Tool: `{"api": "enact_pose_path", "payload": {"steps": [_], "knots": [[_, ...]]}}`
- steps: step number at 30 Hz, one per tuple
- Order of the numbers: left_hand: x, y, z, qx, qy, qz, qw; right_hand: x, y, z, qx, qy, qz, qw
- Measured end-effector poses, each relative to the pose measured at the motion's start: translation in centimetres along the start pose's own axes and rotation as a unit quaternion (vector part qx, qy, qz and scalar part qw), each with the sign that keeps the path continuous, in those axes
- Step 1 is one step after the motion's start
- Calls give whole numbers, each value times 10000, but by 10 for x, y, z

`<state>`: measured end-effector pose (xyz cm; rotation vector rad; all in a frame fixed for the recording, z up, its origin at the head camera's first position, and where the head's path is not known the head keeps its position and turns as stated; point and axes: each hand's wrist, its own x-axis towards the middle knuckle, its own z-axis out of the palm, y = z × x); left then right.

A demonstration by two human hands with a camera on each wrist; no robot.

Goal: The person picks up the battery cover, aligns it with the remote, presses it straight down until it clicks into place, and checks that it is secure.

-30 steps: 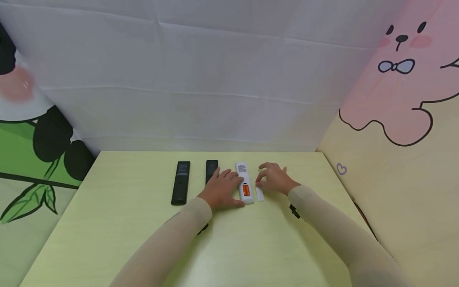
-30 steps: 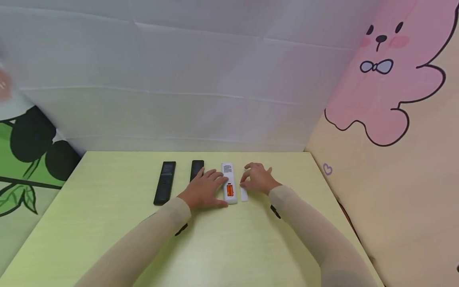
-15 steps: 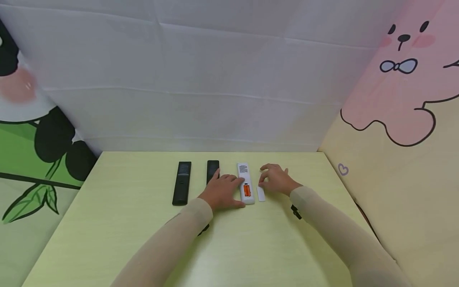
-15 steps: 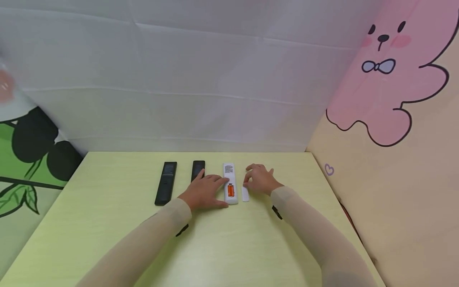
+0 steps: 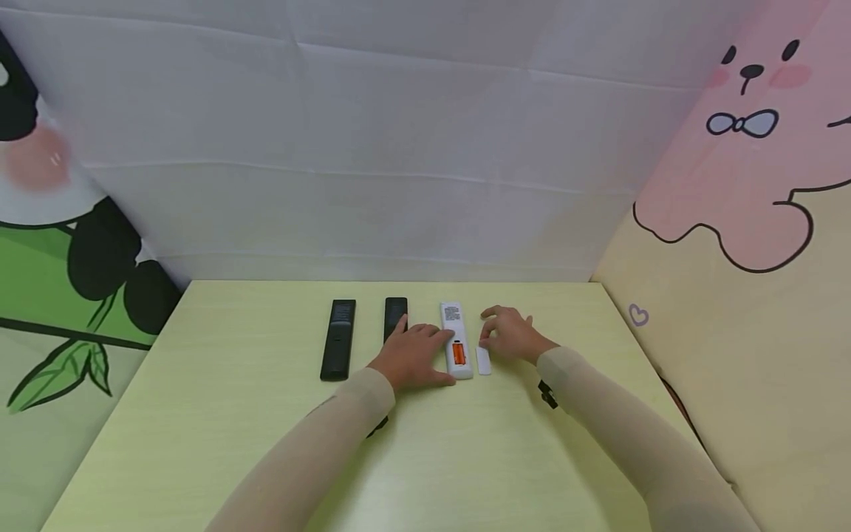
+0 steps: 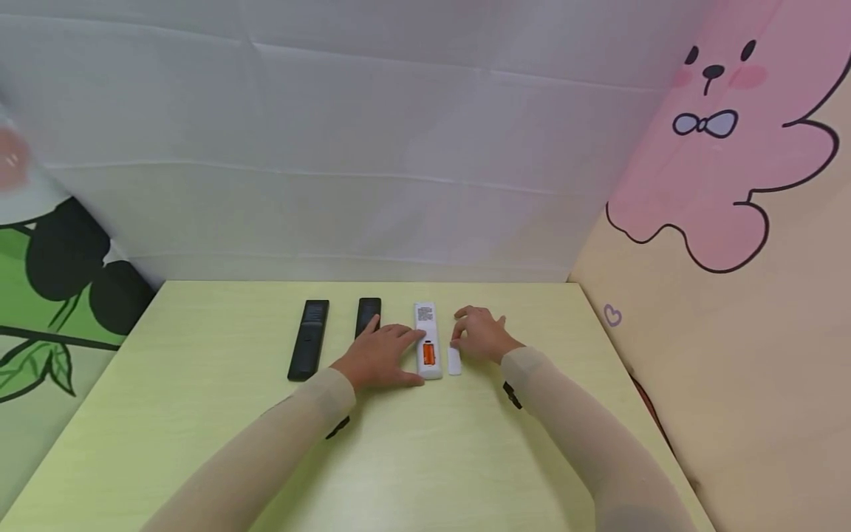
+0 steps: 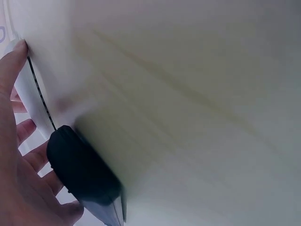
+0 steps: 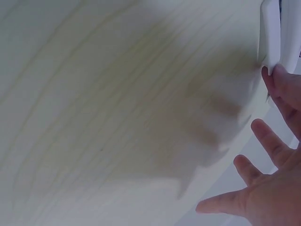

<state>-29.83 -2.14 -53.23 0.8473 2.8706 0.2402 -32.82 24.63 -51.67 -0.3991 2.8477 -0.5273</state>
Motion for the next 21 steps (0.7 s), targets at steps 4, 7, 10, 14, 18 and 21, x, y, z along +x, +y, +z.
{"api": "enact_pose_path", "payload": {"steps": [4,7,10,14,18,21], "knots": [[-1,-1,0,-34,0,4,10000,0,-3,-1,-44,12,-75,10000],[-2,-1,1,-44,12,11,10000,1,-3,-1,-48,13,-73,10000],[-2,-1,1,-48,10,7,10000,2,-3,-1,-2,58,-85,9999],[-2,-2,1,-31,-10,-8,10000,3,-3,-4,127,206,-172,9996],[0,-2,1,-25,-36,-11,10000,2,-5,-6,201,330,-301,9988],[0,-1,1,-12,-36,0,10000,2,-7,-7,259,359,-380,9983]]}}
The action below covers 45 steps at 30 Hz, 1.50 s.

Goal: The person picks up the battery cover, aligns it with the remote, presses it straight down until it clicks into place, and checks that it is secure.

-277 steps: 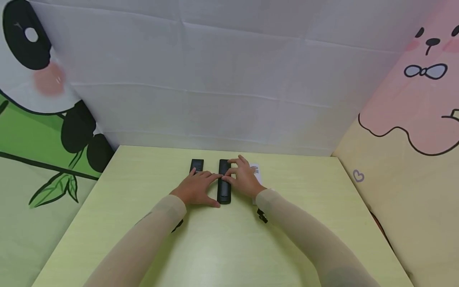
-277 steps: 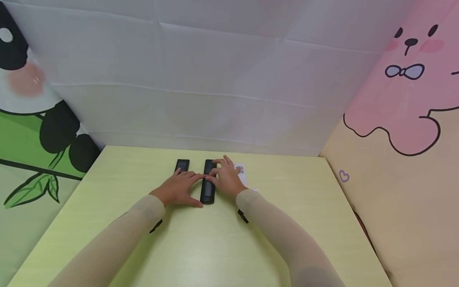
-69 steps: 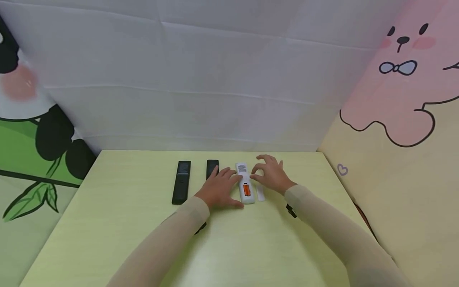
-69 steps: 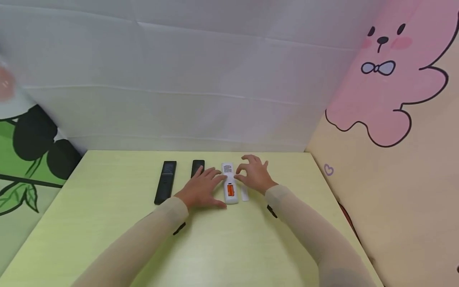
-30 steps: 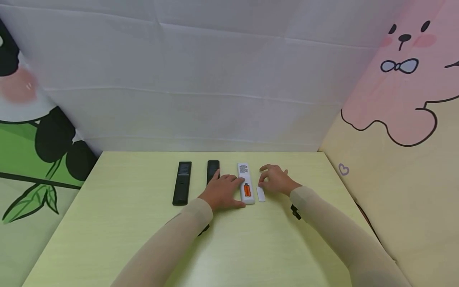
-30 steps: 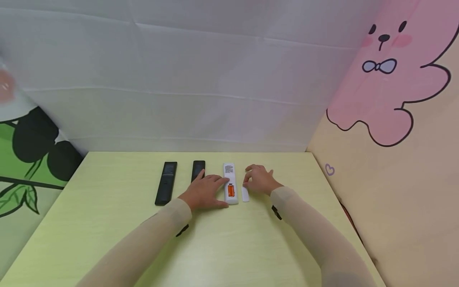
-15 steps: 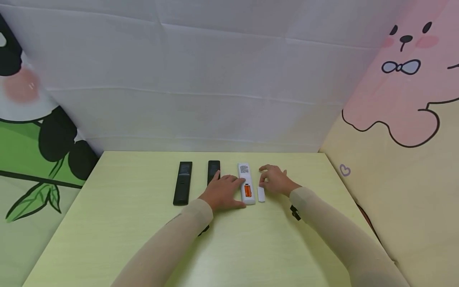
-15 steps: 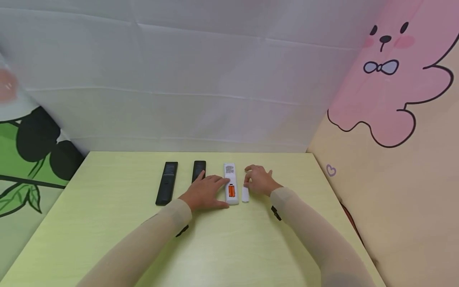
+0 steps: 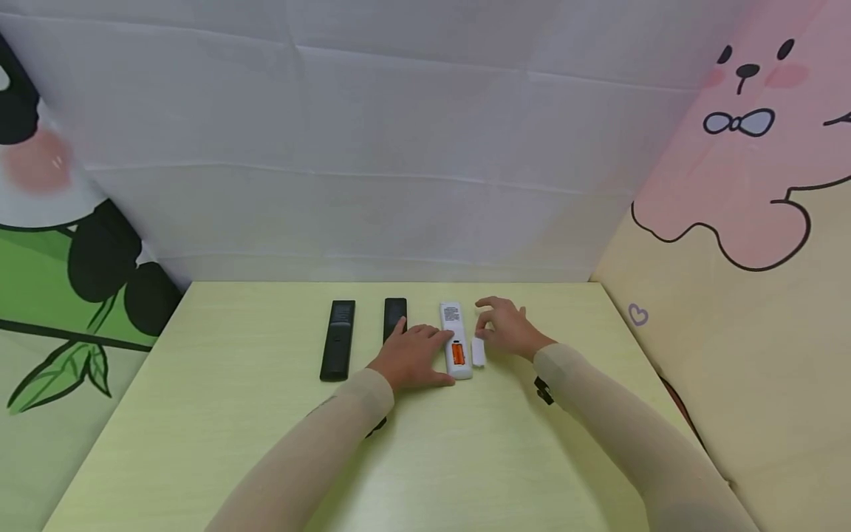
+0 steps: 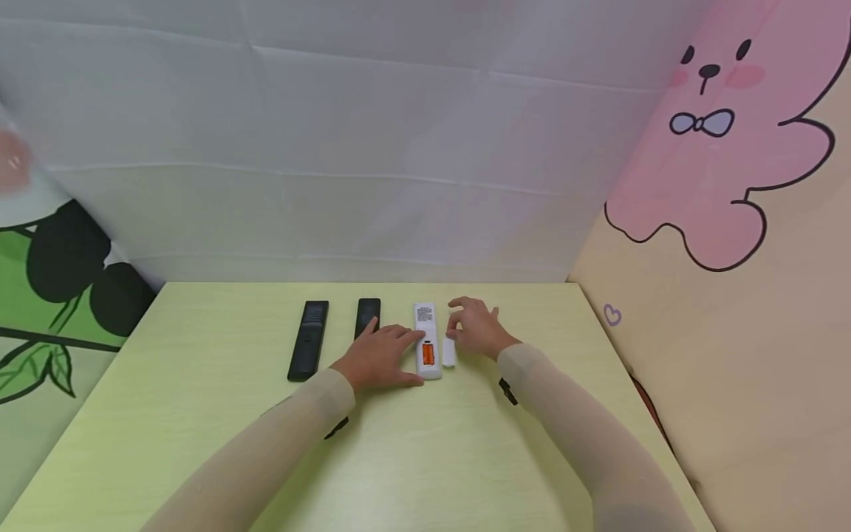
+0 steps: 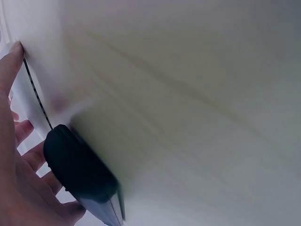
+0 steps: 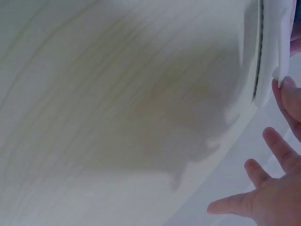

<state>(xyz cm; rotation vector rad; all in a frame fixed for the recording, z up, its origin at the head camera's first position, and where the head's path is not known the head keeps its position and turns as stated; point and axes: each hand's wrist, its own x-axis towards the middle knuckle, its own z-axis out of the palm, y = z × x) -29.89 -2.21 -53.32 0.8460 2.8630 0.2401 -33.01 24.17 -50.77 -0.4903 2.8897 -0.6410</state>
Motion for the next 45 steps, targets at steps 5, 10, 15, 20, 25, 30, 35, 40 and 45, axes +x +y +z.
{"api": "enact_pose_path", "payload": {"steps": [5,10,15,20,25,30,35,40,45], "knots": [[0,0,0,13,11,2,10000,1,-4,-1,110,32,-115,9999],[0,-1,2,-12,5,13,10000,3,-5,2,48,107,-282,9995],[0,0,2,-9,-7,-11,10000,4,-9,3,-17,190,-318,9993],[0,2,1,-48,-11,-18,10000,4,-16,3,-14,241,-315,9992],[-1,2,0,-24,17,7,10000,4,-22,5,-39,262,-409,9988],[-2,2,-1,-25,38,65,10000,6,-25,7,-119,263,-498,9983],[-2,2,-3,-42,32,65,10000,9,-26,11,-196,271,-577,9978],[-2,2,-3,-41,-14,36,10000,10,-27,16,-202,215,-571,9979],[-3,3,-2,-44,-4,37,10000,9,-27,18,-213,190,-557,9980]]}}
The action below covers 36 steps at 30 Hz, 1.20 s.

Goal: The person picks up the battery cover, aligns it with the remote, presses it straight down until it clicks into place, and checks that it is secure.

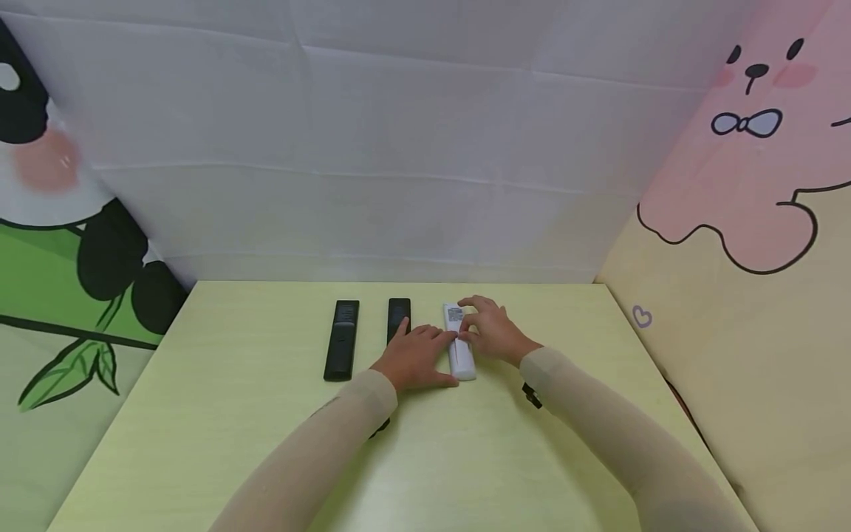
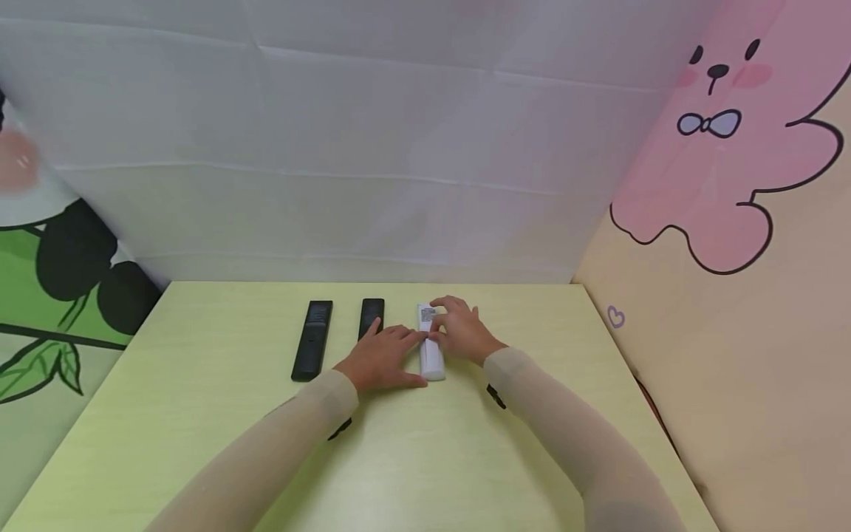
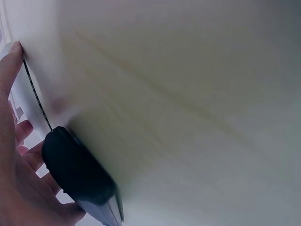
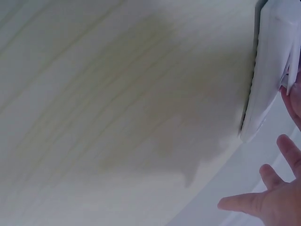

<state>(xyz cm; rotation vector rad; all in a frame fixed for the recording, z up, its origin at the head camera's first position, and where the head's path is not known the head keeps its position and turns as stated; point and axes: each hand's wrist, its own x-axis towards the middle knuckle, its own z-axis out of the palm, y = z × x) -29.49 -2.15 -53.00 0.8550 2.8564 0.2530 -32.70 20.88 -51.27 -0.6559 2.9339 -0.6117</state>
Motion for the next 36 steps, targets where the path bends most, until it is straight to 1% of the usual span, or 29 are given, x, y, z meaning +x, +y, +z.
{"api": "enact_pose_path", "payload": {"steps": [10,20,27,36], "knots": [[1,-2,2,9,39,40,10000,-1,-1,2,-214,98,-130,9996],[-1,-2,1,-69,61,52,9999,-2,-2,5,-124,163,2,9998],[1,-3,3,5,62,63,10000,1,-2,5,-175,132,20,9998],[0,-2,2,-12,31,52,10000,2,0,5,-185,71,53,9998]]}}
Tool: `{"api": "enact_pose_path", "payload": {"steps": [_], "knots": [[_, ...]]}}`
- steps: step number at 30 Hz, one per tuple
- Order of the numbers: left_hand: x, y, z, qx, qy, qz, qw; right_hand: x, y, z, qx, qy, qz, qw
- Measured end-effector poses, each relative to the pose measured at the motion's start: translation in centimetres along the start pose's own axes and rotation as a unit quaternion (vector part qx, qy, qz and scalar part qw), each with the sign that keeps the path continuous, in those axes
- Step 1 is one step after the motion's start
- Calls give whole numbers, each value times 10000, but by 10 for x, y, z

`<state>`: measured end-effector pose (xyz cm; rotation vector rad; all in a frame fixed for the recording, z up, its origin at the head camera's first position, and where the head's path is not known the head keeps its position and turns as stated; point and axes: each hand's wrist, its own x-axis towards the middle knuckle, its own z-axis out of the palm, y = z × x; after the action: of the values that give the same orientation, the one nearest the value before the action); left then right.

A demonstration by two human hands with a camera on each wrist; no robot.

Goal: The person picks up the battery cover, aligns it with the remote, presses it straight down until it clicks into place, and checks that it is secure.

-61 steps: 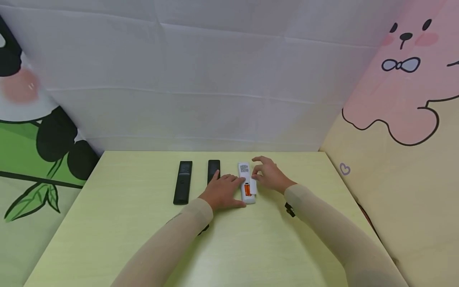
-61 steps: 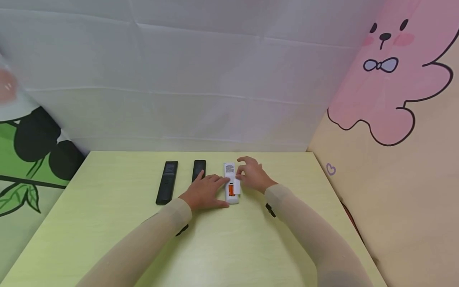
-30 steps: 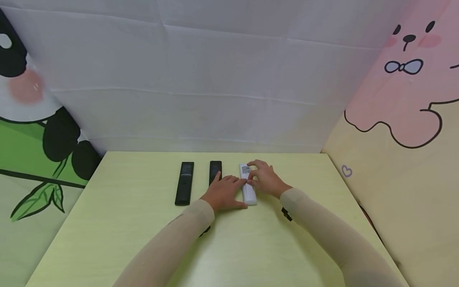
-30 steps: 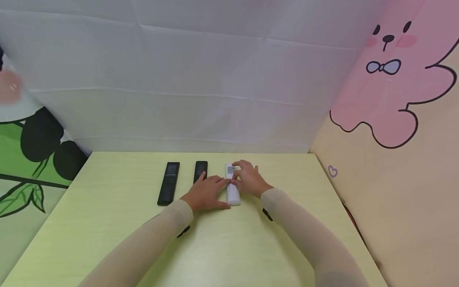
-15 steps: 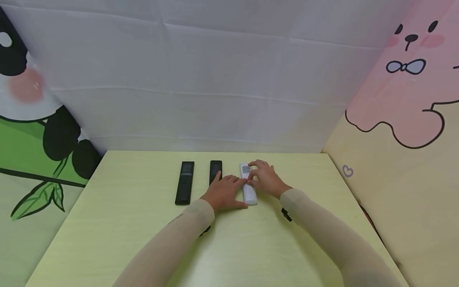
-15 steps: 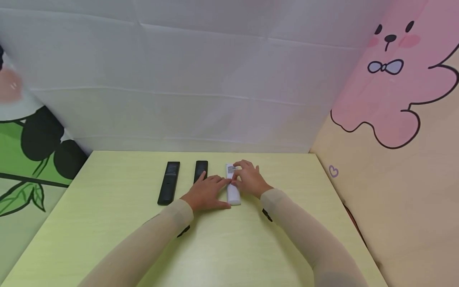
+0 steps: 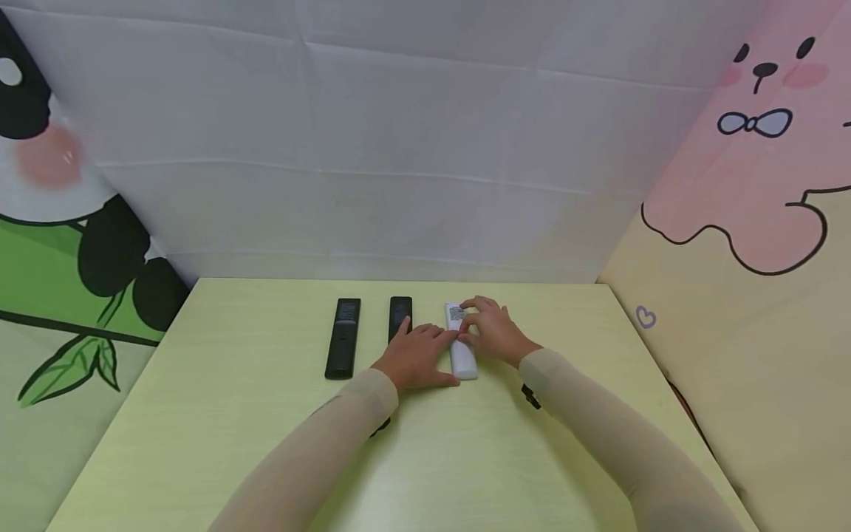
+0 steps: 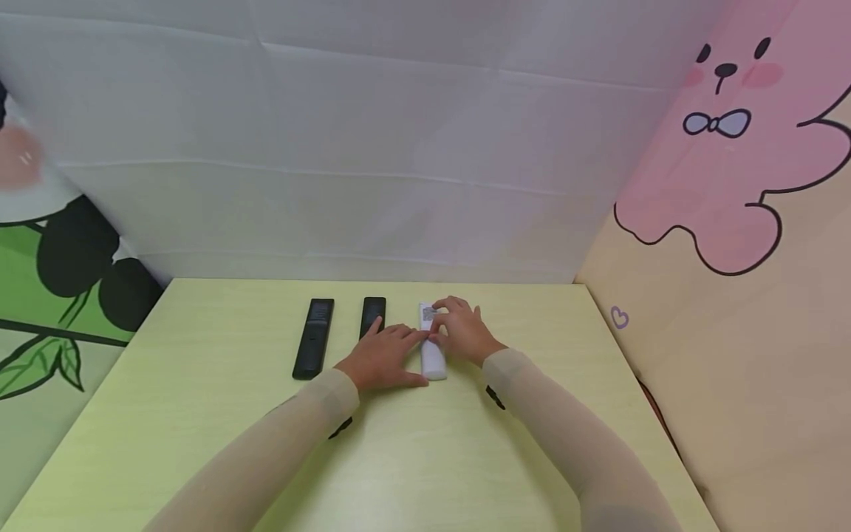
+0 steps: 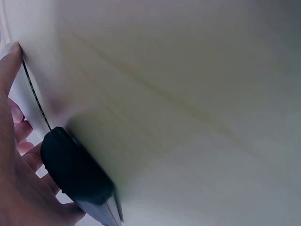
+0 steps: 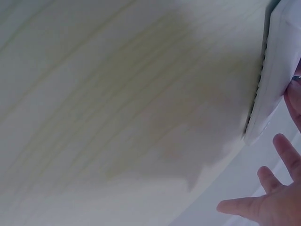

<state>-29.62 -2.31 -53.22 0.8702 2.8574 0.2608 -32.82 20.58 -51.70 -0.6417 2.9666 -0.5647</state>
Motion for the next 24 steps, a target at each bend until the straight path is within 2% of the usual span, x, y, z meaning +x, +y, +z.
{"api": "enact_pose_path", "payload": {"steps": [9,16,20,24], "knots": [[-2,-2,0,-6,-15,-14,10000,1,-2,3,-31,-8,-139,9999],[-3,-9,0,87,158,175,9997,-4,6,6,-47,-34,-405,9992],[-3,-21,-7,169,241,244,9993,-10,12,2,-486,208,-539,9971],[-7,-42,-23,221,421,72,9988,-10,17,-5,-989,265,-489,9935]]}}
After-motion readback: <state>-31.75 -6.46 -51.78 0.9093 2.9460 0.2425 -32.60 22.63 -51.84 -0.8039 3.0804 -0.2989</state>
